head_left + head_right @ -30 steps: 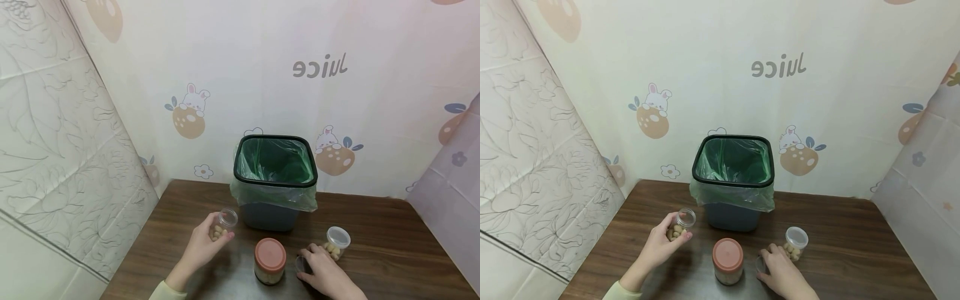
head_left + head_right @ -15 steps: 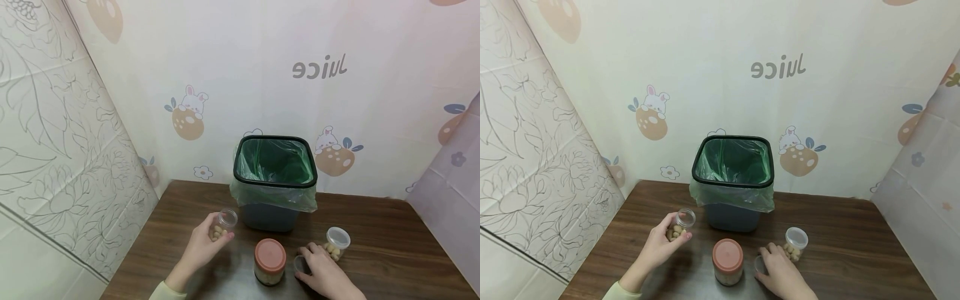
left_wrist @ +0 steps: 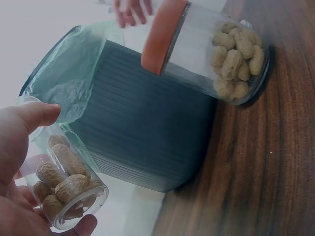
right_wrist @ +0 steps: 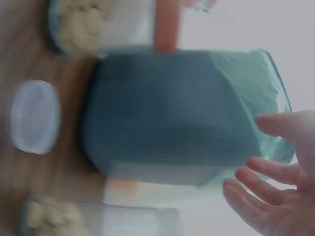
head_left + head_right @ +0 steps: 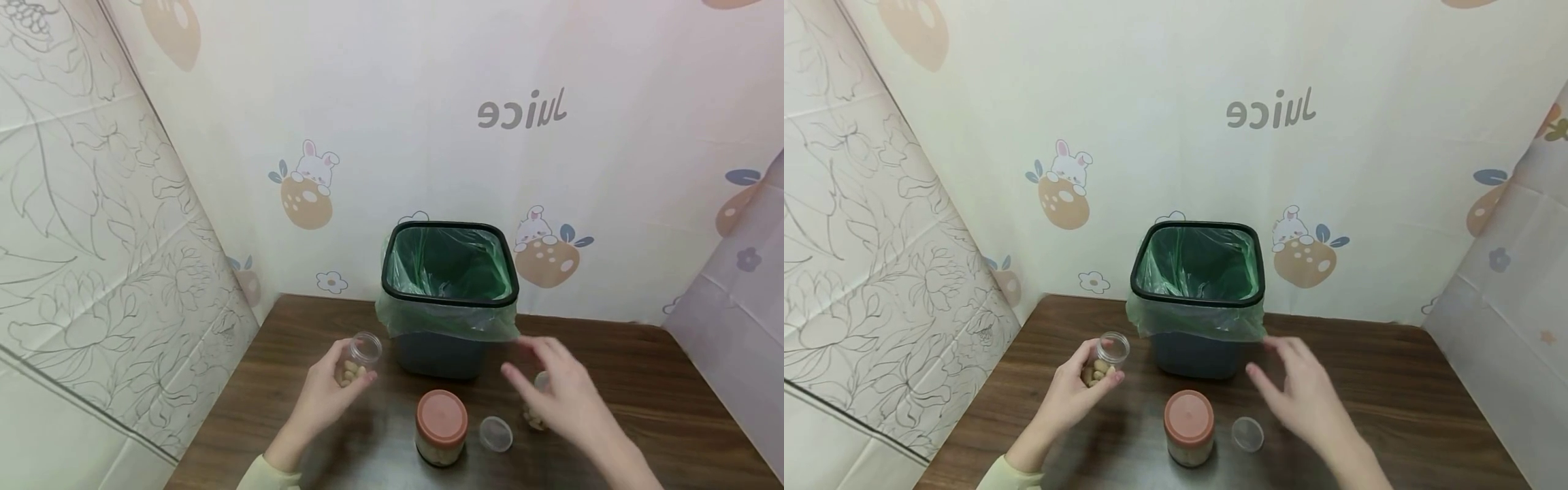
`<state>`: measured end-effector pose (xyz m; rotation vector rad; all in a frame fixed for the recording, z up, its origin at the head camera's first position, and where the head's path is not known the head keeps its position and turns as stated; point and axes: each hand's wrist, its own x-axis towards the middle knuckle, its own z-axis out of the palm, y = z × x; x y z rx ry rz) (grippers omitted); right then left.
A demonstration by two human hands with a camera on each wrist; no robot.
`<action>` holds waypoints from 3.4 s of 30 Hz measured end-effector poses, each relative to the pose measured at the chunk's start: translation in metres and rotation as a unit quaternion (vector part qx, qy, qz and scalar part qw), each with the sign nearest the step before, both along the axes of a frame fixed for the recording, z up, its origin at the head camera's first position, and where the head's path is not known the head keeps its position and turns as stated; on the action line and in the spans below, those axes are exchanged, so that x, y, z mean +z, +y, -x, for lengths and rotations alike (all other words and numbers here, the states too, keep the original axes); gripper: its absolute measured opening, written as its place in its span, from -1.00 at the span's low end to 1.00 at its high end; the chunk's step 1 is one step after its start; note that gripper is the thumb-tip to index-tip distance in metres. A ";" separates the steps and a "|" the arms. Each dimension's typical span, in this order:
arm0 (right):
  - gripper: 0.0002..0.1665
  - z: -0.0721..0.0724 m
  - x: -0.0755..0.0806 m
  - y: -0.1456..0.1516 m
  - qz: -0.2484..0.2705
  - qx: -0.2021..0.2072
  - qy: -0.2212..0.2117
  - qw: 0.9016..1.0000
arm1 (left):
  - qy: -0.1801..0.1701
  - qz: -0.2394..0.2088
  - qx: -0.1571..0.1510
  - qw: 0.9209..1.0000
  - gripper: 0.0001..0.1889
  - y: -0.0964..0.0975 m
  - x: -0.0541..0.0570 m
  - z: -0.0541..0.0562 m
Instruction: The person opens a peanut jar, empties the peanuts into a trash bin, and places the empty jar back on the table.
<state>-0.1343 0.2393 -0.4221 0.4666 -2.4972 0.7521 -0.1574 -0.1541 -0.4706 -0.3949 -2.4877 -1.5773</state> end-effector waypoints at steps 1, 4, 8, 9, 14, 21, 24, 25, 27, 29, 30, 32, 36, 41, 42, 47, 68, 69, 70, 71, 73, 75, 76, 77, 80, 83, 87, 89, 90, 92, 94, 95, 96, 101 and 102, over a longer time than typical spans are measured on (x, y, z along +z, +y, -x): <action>-0.45 0.003 0.007 0.003 0.018 -0.008 0.005 1.000 | 0.000 -0.001 -0.001 1.000 -0.42 0.000 0.001 0.000; -0.42 0.012 0.027 0.009 0.062 -0.028 -0.008 0.998 | 0.002 -0.008 -0.003 1.000 -0.43 0.000 0.004 0.002; -0.30 0.030 0.048 0.011 0.100 -0.033 -0.035 0.994 | 0.008 -0.016 -0.006 1.000 -0.42 0.000 0.009 0.004; -0.28 0.035 0.052 0.010 0.107 -0.030 -0.040 0.993 | 0.010 -0.017 -0.007 1.000 -0.41 0.000 0.010 0.004; -0.15 0.064 0.059 0.000 0.131 -0.004 -0.065 0.989 | 0.019 -0.016 -0.009 1.000 -0.42 -0.002 0.015 0.006; 0.00 0.092 0.059 -0.012 0.121 -0.001 -0.088 0.989 | 0.021 -0.010 -0.008 1.000 -0.41 -0.002 0.018 0.007; 0.04 0.099 0.059 -0.014 0.109 -0.006 -0.089 0.990 | 0.022 -0.009 -0.007 1.000 -0.41 -0.002 0.019 0.007; 0.05 0.100 0.058 -0.015 0.107 -0.007 -0.092 0.990 | 0.023 -0.009 -0.007 1.000 -0.41 -0.002 0.020 0.007; 0.04 0.103 0.055 -0.014 0.110 -0.005 -0.098 0.989 | 0.022 -0.011 -0.006 1.000 -0.42 -0.002 0.021 0.006; 0.01 0.105 0.051 -0.014 0.123 0.002 -0.104 0.987 | 0.023 -0.011 -0.003 1.000 -0.42 -0.002 0.023 0.006; -0.01 0.106 0.048 -0.014 0.130 0.006 -0.103 0.986 | 0.024 -0.011 -0.002 1.000 -0.42 -0.002 0.024 0.005; -0.06 0.108 0.044 -0.015 0.146 0.015 -0.097 0.984 | 0.025 -0.011 0.000 1.000 -0.42 -0.003 0.025 0.006; -0.10 0.110 0.037 -0.017 0.162 0.025 -0.079 0.983 | 0.027 -0.011 0.002 1.000 -0.42 -0.004 0.025 0.009; -0.11 0.110 0.034 -0.017 0.172 0.030 -0.075 0.982 | 0.029 -0.015 0.002 0.999 -0.43 -0.005 0.029 0.016; -0.11 0.110 0.033 -0.017 0.174 0.030 -0.077 0.981 | 0.030 -0.018 0.002 0.999 -0.42 -0.005 0.032 0.019; -0.08 0.111 0.032 -0.018 0.185 0.030 -0.087 0.978 | 0.072 -0.007 0.039 0.997 -0.23 -0.010 0.054 0.036; -0.08 0.108 0.034 -0.016 0.198 0.036 -0.091 0.975 | 0.243 0.202 0.039 0.948 -0.32 0.058 0.155 0.138; -0.08 0.108 0.034 -0.016 0.197 0.036 -0.091 0.975 | 0.243 0.219 0.042 0.944 -0.32 0.063 0.156 0.140; -0.08 0.108 0.034 -0.016 0.197 0.036 -0.092 0.975 | 0.240 0.234 0.044 0.941 -0.31 0.067 0.156 0.142; -0.08 0.108 0.034 -0.016 0.196 0.035 -0.093 0.975 | 0.239 0.249 0.047 0.937 -0.31 0.071 0.157 0.143; -0.08 0.108 0.034 -0.016 0.196 0.035 -0.094 0.975 | 0.237 0.275 0.052 0.930 -0.30 0.079 0.158 0.144; -0.08 0.108 0.034 -0.016 0.197 0.036 -0.094 0.975 | 0.243 0.296 0.056 0.922 -0.30 0.087 0.158 0.146; -0.09 0.108 0.034 -0.016 0.197 0.036 -0.094 0.975 | 0.247 0.305 0.059 0.918 -0.31 0.091 0.158 0.147; -0.09 0.108 0.033 -0.016 0.197 0.036 -0.093 0.975 | 0.253 0.312 0.062 0.914 -0.31 0.095 0.157 0.149; -0.10 0.109 0.033 -0.016 0.198 0.035 -0.089 0.976 | 0.267 0.329 0.065 0.904 -0.34 0.105 0.156 0.152; -0.10 0.109 0.032 -0.016 0.197 0.036 -0.086 0.976 | 0.276 0.344 0.060 0.895 -0.35 0.112 0.155 0.155; -0.10 0.108 0.033 -0.017 0.199 0.038 -0.084 0.976 | 0.287 0.363 0.053 0.885 -0.35 0.116 0.152 0.158; -0.10 0.108 0.033 -0.018 0.201 0.038 -0.082 0.975 | 0.287 0.368 0.051 0.883 -0.35 0.116 0.150 0.158; -0.09 0.109 0.033 -0.018 0.201 0.038 -0.080 0.976 | 0.287 0.369 0.050 0.882 -0.35 0.116 0.149 0.159; -0.09 0.110 0.032 -0.018 0.202 0.039 -0.078 0.976 | 0.286 0.374 0.049 0.881 -0.35 0.115 0.148 0.159; -0.09 0.111 0.031 -0.018 0.203 0.040 -0.077 0.975 | 0.287 0.379 0.051 0.878 -0.34 0.115 0.147 0.159; -0.09 0.111 0.031 -0.017 0.203 0.040 -0.076 0.975 | 0.288 0.382 0.052 0.877 -0.34 0.115 0.147 0.159; -0.09 0.111 0.030 -0.017 0.203 0.040 -0.076 0.975 | 0.289 0.384 0.053 0.875 -0.35 0.115 0.147 0.159; -0.08 0.111 0.031 -0.019 0.206 0.043 -0.085 0.974 | 0.290 0.397 0.058 0.869 -0.38 0.114 0.146 0.158; -0.08 0.111 0.031 -0.019 0.208 0.043 -0.087 0.973 | 0.291 0.398 0.057 0.868 -0.38 0.114 0.146 0.157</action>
